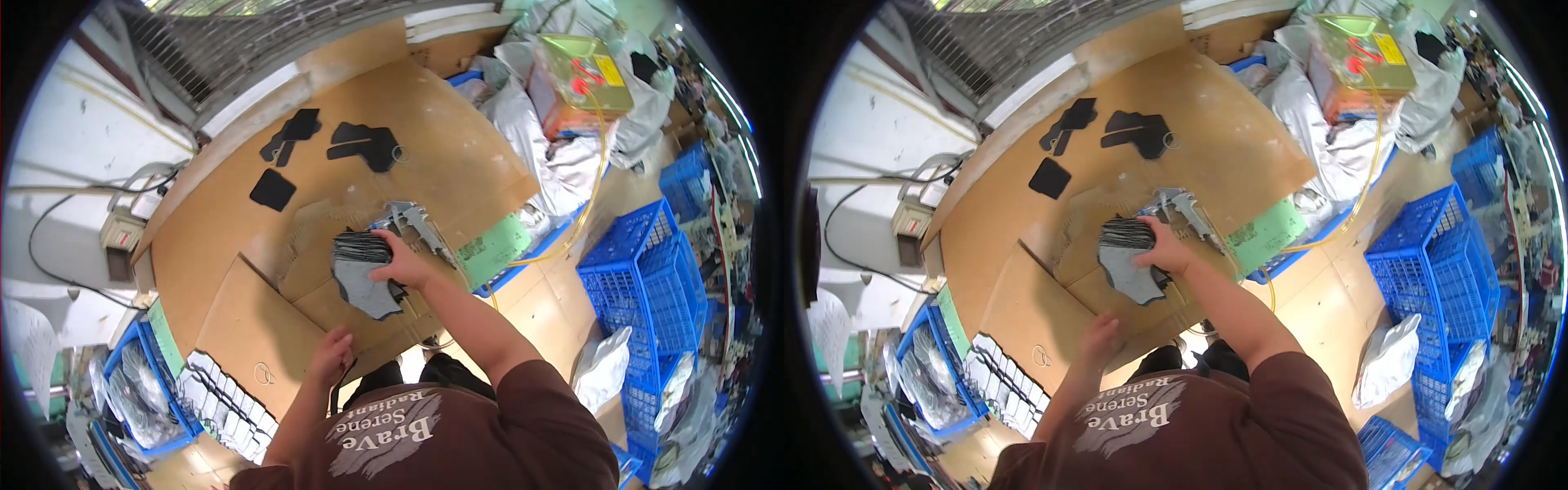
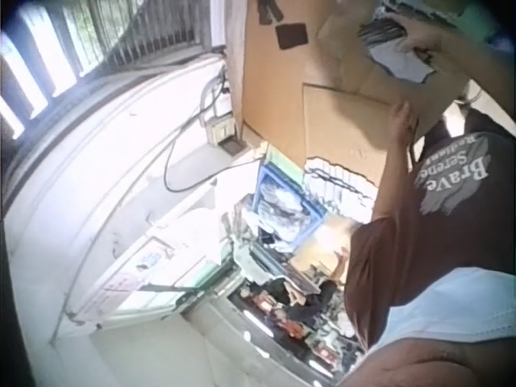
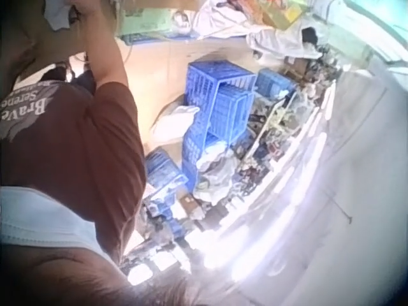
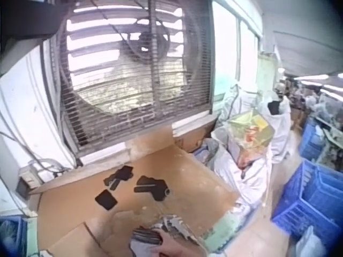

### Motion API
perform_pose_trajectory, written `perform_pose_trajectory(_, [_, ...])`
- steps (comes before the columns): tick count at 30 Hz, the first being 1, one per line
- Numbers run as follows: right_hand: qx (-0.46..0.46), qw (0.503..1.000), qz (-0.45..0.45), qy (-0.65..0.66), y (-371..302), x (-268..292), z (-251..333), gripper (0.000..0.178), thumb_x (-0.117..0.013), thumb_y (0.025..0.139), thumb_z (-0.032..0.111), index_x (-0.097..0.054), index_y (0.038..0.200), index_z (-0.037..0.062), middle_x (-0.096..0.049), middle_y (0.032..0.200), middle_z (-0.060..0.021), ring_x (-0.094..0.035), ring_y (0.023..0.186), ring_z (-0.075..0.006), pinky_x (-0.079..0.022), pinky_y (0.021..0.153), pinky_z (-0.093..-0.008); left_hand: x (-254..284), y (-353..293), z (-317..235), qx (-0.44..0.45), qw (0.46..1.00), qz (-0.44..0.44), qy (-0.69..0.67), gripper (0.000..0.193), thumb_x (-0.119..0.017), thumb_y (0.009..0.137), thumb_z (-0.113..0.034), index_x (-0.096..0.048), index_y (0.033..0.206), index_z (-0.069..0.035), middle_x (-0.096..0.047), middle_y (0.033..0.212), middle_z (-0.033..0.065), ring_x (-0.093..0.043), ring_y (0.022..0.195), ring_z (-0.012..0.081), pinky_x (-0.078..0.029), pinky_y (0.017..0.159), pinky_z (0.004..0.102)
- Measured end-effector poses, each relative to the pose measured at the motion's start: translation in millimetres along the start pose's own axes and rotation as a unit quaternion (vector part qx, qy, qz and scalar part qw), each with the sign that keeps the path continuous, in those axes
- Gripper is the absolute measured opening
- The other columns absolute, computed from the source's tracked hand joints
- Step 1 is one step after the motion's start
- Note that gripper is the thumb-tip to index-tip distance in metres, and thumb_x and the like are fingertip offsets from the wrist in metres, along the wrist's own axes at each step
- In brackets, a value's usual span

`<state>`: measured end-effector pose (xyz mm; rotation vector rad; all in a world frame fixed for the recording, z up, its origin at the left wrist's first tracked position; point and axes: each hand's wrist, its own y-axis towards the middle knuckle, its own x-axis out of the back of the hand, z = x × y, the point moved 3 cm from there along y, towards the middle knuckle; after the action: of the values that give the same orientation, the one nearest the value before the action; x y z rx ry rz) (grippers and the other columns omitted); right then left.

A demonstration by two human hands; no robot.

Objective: Organizing and stacking shoe upper components on a cardboard sheet.

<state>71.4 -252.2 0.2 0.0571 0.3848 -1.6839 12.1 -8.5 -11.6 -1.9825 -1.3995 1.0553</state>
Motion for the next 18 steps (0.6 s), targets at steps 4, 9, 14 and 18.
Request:
perform_pose_trajectory(4, [-0.024, 0.962, -0.084, -0.260, -0.4, -38.4, 9.2, 0.090, -0.078, 0.047, 0.026, -0.035, 0.125, 0.0128, -0.040, 0.113, -0.0183, -0.045, 0.105, -0.0320, -0.037, 0.092, -0.0348, -19.7, 9.9, -21.5, -0.140, 0.936, 0.017, 0.323, 0.014, -0.054, 0.083, -0.017, -0.059, 0.086, -0.004, -0.058, 0.077, 0.0064, -0.054, 0.059, 0.0177, -0.044, 0.052, 0.0278])
perform_pose_trajectory(9, [-0.139, 0.925, -0.145, -0.321, -9.3, -38.2, 21.0, 0.087, -0.077, 0.048, 0.033, -0.037, 0.124, 0.0178, -0.030, 0.119, -0.0232, -0.040, 0.109, -0.0396, -0.037, 0.091, -0.0402, -80.7, -50.1, -58.1, -0.311, 0.649, 0.015, 0.695, 0.016, -0.054, 0.080, -0.016, -0.058, 0.077, -0.002, -0.058, 0.081, 0.0113, -0.057, 0.068, 0.0282, -0.046, 0.061, 0.0361])
perform_pose_trajectory(14, [-0.048, 0.878, -0.157, -0.450, -27.2, -56.1, 23.5, 0.090, -0.075, 0.050, 0.043, -0.033, 0.127, 0.0198, -0.028, 0.125, -0.0248, -0.037, 0.111, -0.0430, -0.032, 0.092, -0.0485, -38.5, -27.4, -44.0, -0.465, 0.764, -0.067, 0.442, 0.019, -0.046, 0.085, -0.015, -0.056, 0.074, -0.002, -0.056, 0.090, 0.0122, -0.055, 0.080, 0.0255, -0.044, 0.070, 0.0364])
perform_pose_trajectory(18, [0.008, 0.877, -0.147, -0.458, -46.7, -73.2, 10.2, 0.093, -0.072, 0.054, 0.047, -0.028, 0.131, 0.0215, -0.021, 0.130, -0.0275, -0.031, 0.116, -0.0443, -0.024, 0.097, -0.0491, -1.2, 11.3, -45.2, -0.225, 0.969, -0.053, 0.092, 0.018, -0.040, 0.090, -0.016, -0.053, 0.085, -0.005, -0.055, 0.091, 0.0075, -0.051, 0.086, 0.0190, -0.042, 0.075, 0.0322])
